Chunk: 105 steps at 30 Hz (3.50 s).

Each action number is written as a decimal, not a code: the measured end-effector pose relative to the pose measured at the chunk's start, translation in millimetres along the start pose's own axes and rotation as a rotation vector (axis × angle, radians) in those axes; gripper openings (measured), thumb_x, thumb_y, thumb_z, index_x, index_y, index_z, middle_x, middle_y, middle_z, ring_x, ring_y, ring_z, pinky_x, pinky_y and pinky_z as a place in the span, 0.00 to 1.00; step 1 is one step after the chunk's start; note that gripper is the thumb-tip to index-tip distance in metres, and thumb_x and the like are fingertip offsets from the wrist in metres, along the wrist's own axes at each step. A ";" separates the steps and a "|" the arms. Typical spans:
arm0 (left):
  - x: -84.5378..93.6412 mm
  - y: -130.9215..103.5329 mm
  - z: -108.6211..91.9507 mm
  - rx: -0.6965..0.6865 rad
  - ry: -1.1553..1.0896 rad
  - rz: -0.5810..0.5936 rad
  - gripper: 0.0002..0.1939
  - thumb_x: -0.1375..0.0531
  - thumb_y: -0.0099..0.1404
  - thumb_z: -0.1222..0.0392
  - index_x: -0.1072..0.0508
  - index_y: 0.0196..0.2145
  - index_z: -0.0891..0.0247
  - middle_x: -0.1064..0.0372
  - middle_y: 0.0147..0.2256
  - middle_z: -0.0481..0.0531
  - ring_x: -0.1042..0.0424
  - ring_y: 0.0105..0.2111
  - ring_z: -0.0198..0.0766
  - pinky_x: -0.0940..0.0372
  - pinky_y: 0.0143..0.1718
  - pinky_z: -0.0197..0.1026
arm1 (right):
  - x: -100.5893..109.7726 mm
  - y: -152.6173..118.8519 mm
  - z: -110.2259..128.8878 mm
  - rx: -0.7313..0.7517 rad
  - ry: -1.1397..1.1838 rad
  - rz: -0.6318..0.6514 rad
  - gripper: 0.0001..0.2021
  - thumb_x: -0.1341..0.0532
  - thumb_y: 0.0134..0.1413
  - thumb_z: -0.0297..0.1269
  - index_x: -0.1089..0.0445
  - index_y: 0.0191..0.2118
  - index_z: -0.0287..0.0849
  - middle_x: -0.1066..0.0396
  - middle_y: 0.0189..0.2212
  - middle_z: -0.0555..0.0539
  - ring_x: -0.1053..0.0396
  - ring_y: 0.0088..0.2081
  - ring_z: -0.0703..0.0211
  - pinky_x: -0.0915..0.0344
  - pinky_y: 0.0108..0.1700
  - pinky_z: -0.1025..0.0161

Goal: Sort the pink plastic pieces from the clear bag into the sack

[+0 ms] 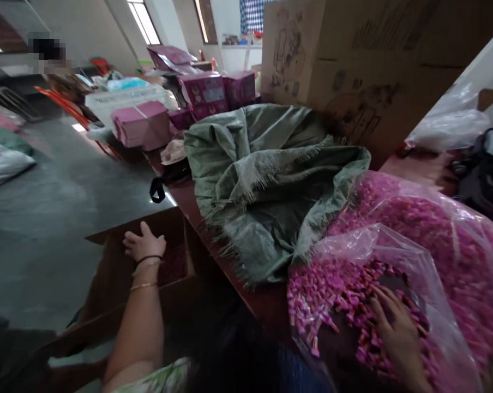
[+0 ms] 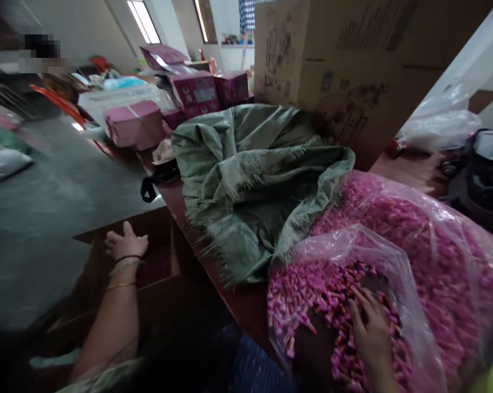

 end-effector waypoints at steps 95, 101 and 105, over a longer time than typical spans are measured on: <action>-238.2 -192.3 -331.8 -1.064 -0.078 0.900 0.18 0.42 0.56 0.72 0.24 0.42 0.58 0.34 0.50 0.57 0.39 0.54 0.46 0.44 0.56 0.49 | -19.6 2.2 -22.9 0.112 -0.052 -0.082 0.20 0.47 0.60 0.51 0.24 0.43 0.45 0.27 0.47 0.42 0.30 0.49 0.49 0.36 0.53 0.48; -272.5 -177.1 -325.2 -0.944 -0.159 0.913 0.15 0.39 0.61 0.61 0.27 0.46 0.65 0.32 0.45 0.58 0.34 0.48 0.43 0.40 0.53 0.47 | -19.2 2.3 -22.6 0.111 -0.049 -0.076 0.19 0.46 0.60 0.49 0.24 0.43 0.44 0.27 0.47 0.42 0.30 0.48 0.48 0.35 0.52 0.47; -272.9 -173.1 -313.1 -0.854 -0.176 0.853 0.15 0.38 0.60 0.62 0.27 0.45 0.67 0.33 0.48 0.61 0.36 0.51 0.45 0.42 0.55 0.47 | -19.0 3.8 -18.8 0.124 -0.067 -0.071 0.19 0.47 0.60 0.49 0.24 0.43 0.44 0.27 0.47 0.41 0.30 0.48 0.48 0.36 0.52 0.46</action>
Point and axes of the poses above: each hand's wrist, its own y-axis towards the middle knuckle, its own x-axis out of the back of the hand, z = x × y, the point moved 9 cm from there along y, towards the middle knuckle
